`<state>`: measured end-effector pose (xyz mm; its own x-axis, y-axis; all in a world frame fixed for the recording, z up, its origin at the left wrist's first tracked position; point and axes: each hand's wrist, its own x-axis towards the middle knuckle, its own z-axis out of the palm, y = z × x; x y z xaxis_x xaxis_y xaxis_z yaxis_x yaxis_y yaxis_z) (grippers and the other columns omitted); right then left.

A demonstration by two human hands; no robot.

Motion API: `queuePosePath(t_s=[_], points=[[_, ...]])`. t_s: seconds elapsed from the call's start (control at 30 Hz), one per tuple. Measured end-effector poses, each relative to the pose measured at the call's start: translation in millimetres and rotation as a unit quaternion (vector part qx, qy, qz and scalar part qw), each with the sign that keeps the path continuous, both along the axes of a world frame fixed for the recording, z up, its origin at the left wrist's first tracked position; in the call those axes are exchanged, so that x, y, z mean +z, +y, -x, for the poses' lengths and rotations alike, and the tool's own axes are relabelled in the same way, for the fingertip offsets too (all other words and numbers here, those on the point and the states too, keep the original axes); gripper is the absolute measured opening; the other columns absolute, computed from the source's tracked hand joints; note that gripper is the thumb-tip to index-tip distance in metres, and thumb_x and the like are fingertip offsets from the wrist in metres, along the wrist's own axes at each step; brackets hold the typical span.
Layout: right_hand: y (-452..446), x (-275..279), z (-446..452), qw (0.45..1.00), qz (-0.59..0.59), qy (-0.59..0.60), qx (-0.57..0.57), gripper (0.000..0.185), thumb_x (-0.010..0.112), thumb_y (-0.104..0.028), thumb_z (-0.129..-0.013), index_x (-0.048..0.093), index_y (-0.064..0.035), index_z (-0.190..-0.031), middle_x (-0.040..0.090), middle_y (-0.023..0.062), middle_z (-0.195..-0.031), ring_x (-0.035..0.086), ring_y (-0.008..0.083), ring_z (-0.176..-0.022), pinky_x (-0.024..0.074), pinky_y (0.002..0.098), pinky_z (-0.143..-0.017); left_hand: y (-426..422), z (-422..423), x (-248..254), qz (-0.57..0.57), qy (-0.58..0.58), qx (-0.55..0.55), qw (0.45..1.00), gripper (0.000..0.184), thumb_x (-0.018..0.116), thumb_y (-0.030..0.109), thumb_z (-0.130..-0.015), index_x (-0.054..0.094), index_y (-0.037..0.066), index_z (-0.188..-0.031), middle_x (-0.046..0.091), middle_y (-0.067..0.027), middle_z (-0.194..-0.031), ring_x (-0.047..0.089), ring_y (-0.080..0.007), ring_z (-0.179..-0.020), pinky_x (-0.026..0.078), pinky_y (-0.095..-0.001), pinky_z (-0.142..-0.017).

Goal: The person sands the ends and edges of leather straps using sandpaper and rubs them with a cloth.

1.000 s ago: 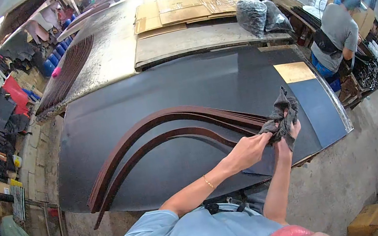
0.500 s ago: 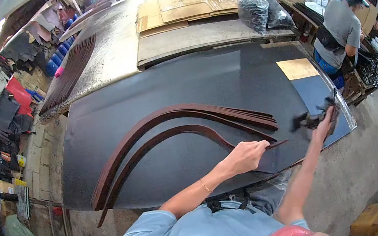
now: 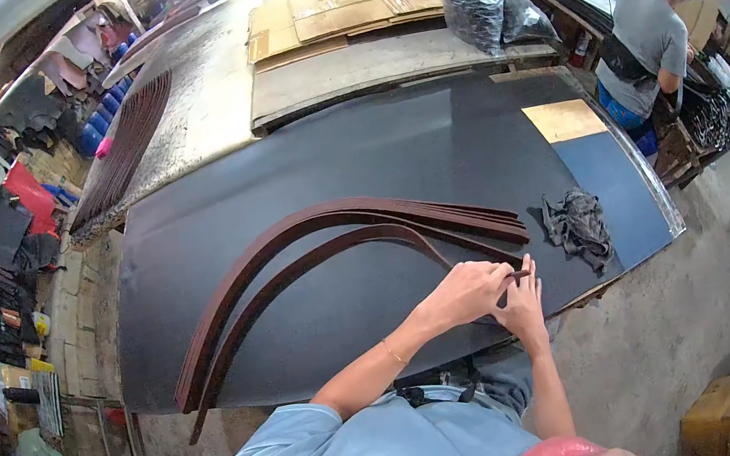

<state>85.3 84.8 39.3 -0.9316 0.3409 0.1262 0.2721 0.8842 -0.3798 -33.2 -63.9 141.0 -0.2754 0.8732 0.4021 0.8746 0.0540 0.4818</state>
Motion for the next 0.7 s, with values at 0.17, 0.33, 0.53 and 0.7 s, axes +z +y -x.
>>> queuePosePath(t_s=[0.17,0.33,0.53,0.7], points=[[-6,2,-5,0.996,-0.027,0.075,-0.051,0.08,0.078,-0.039,-0.081,0.046,-0.0006,-0.144,0.023,0.0326,-0.157,0.025,0.0488,-0.146,0.0269,0.0611,-0.114,-6,-3,14,-0.07,-0.052,0.005,0.996,0.041,0.061,0.01,-0.09,0.057,0.006,-0.131,0.069,-0.0141,-0.084,0.067,-0.032,-0.071,0.054,-0.0416,-0.063],[-30,12,-23,0.993,-0.026,-0.055,0.102,0.107,0.081,-0.057,-0.069,0.04,0.006,-0.146,0.027,0.0308,-0.157,0.024,0.0476,-0.147,0.0229,0.0629,-0.116,-9,3,9,-0.11,-0.027,-0.029,0.993,0.054,0.064,0.003,-0.084,0.056,0.009,-0.137,0.068,-0.013,-0.081,0.066,-0.0294,-0.065,0.053,-0.038,-0.058],[-38,32,-21,0.977,-0.042,-0.157,0.139,0.119,0.086,-0.056,-0.063,0.033,0.0054,-0.15,0.024,0.0348,-0.156,0.021,0.05,-0.147,0.0216,0.063,-0.117,-3,0,11,-0.198,-0.057,0.021,0.978,0.04,0.067,0.005,-0.086,0.063,0.007,-0.125,0.069,-0.0108,-0.079,0.065,-0.0274,-0.061,0.053,-0.0363,-0.056],[-43,13,-29,0.966,-0.075,-0.179,0.173,0.096,0.085,-0.039,-0.073,0.039,-0.001,-0.148,0.031,0.0347,-0.152,0.029,0.0509,-0.143,0.0333,0.0573,-0.113,-9,0,21,-0.217,-0.107,0.086,0.966,0.019,0.069,0.02,-0.092,0.066,0.003,-0.084,0.06,-0.0092,-0.065,0.056,-0.0248,-0.051,0.044,-0.0344,-0.049]])
